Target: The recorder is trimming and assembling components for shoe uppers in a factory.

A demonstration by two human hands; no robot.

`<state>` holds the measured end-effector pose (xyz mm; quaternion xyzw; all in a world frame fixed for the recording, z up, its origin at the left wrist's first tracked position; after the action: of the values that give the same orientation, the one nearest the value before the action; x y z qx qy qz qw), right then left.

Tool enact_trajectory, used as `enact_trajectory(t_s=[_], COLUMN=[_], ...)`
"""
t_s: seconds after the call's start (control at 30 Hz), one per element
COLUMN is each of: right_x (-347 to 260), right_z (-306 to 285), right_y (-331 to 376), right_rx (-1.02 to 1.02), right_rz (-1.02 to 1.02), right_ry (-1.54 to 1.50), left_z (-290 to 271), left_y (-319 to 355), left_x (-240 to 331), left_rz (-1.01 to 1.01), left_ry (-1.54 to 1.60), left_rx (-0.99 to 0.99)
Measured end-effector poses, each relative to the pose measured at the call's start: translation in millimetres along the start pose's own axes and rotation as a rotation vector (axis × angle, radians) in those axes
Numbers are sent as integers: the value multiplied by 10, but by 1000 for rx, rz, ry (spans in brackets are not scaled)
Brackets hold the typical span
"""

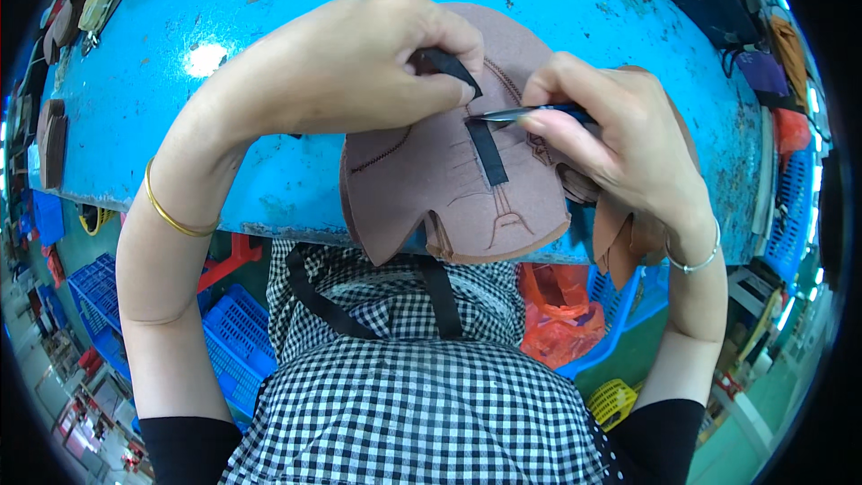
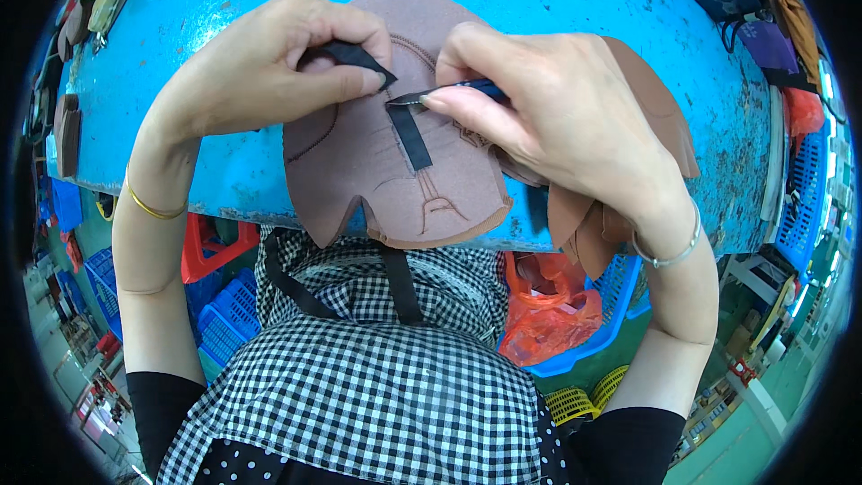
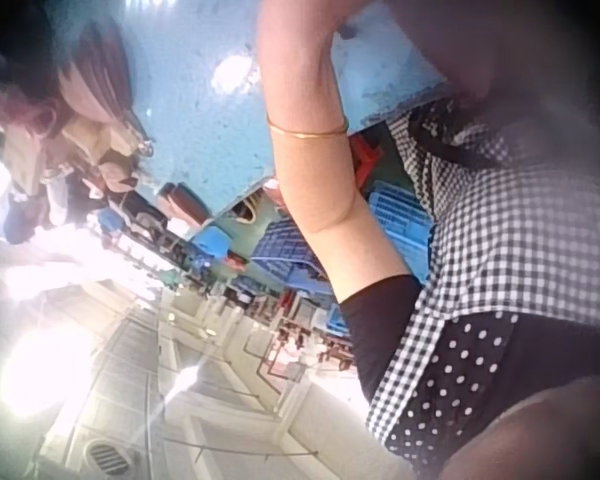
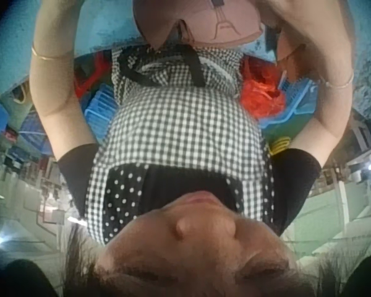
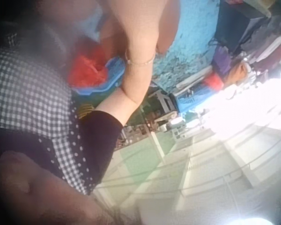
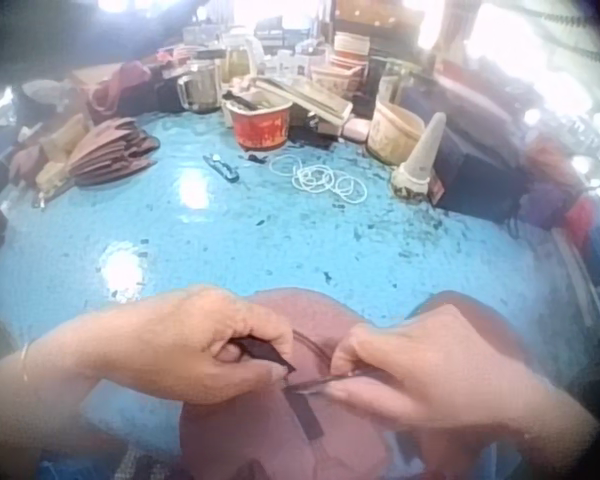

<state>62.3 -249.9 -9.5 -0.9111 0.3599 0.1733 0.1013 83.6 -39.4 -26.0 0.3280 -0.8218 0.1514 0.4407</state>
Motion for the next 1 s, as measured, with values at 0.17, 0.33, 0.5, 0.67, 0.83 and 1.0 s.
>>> enact_trajectory(t_s=[0.17,0.33,0.5,0.67,0.83,1.0], right_x=[-381,-854,-353,410,1002,1101], right_z=[56,454,323,-48,-65,-136], right_y=[180,180,213,1102,2030,2120], right_rx=[65,37,185,590,794,724], right_rz=[-144,-111,88,153,986,963], right_ry=[221,796,16,-742,-861,-686], left_z=[-163,-384,-563,-379,-4,190], left_y=[101,115,208,115,-87,-239], left_x=[-133,52,349,260,217,211], left_rz=[-219,-80,-147,-39,-23,-164], left_ry=[224,302,335,367,206,151], left_rx=[120,340,370,175,-113,-272])
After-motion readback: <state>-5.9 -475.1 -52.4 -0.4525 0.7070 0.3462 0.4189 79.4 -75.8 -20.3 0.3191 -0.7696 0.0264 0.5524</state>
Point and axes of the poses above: each hand's wrist, its own y-axis away from the middle knuckle, its own z-axis out of the palm, x = y × z, the point moved 3 cm from there along -y, towards the middle knuckle, and after that the axes turned 8 degrees about y, right-handed, at the moved point
